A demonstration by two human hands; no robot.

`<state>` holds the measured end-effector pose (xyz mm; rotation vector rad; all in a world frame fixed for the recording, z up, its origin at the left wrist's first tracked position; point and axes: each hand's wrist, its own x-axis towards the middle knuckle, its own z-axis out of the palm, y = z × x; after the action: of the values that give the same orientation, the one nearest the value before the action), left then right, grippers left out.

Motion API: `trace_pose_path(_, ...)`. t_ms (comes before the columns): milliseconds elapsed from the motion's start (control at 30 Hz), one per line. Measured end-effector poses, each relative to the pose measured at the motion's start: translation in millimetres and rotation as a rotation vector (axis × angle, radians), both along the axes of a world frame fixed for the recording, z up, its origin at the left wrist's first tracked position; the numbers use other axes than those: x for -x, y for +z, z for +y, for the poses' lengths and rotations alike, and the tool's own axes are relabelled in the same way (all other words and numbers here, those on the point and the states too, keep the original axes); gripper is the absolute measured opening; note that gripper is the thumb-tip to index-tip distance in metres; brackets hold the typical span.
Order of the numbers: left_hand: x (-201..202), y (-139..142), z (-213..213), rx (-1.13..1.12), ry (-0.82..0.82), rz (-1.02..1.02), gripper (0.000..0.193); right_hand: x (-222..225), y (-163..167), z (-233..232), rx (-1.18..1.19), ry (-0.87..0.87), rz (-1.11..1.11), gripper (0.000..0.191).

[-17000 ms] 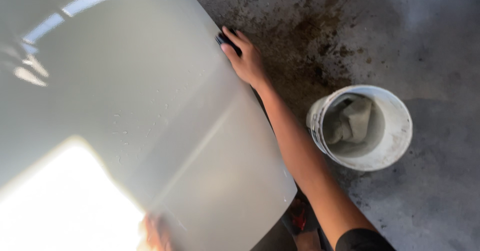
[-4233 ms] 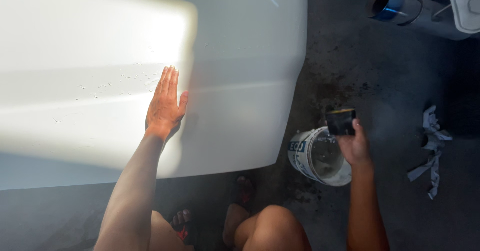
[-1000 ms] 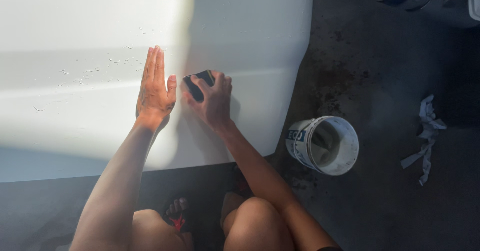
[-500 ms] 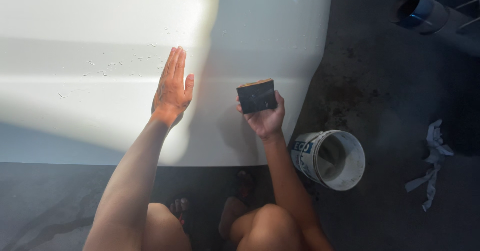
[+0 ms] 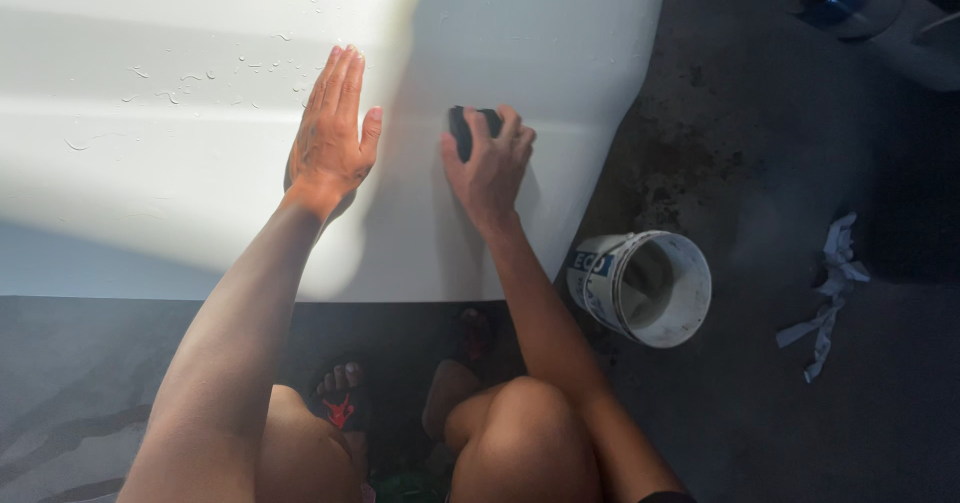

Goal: The person sits on the floor and uses a sanding block to sand the side of a white car panel. They repeatedly rub the sanding block over the surface, occasionally dipping it into a bucket of water and using their hand to spread water on the panel.

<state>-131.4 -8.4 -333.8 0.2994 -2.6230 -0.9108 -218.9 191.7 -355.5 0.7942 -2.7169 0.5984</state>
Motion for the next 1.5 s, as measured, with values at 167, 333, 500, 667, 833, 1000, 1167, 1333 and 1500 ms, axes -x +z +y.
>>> trace_pose_path(167,-2,0,2,-0.040,-0.017,0.093,0.057,-7,-11,-22,0.022,0.222,0.070,0.044)
trace_pose_path(333,-3,-3,-2,-0.039,-0.006,0.030,0.058,65,-7,111,0.030,-0.169,0.015,0.040)
trace_pose_path(500,-1,-4,-3,0.000,-0.018,0.056,0.059,63,-3,109,0.076,-0.294,-0.021,0.039)
trace_pose_path(667,0,-5,-2,-0.052,-0.025,0.156,0.058,-22,-20,-35,0.109,0.206,0.040,0.046)
trace_pose_path(833,-3,-7,0,-0.021,-0.069,0.095,0.059,13,-18,22,0.099,0.205,0.082,0.044)
trace_pose_path(1000,2,3,-1,0.114,-0.077,0.040,0.064,80,17,132,0.186,-0.327,-0.184,0.036)
trace_pose_path(1167,5,5,-3,0.064,-0.069,0.084,0.061,16,-9,11,0.113,-0.098,-0.019,0.043)
trace_pose_path(1333,1,0,-1,-0.036,-0.087,0.137,0.062,-26,-6,-40,0.133,0.338,-0.077,0.042)
trace_pose_path(1500,0,1,-2,-0.033,-0.058,0.103,0.063,72,-15,120,0.190,-0.227,-0.005,0.044)
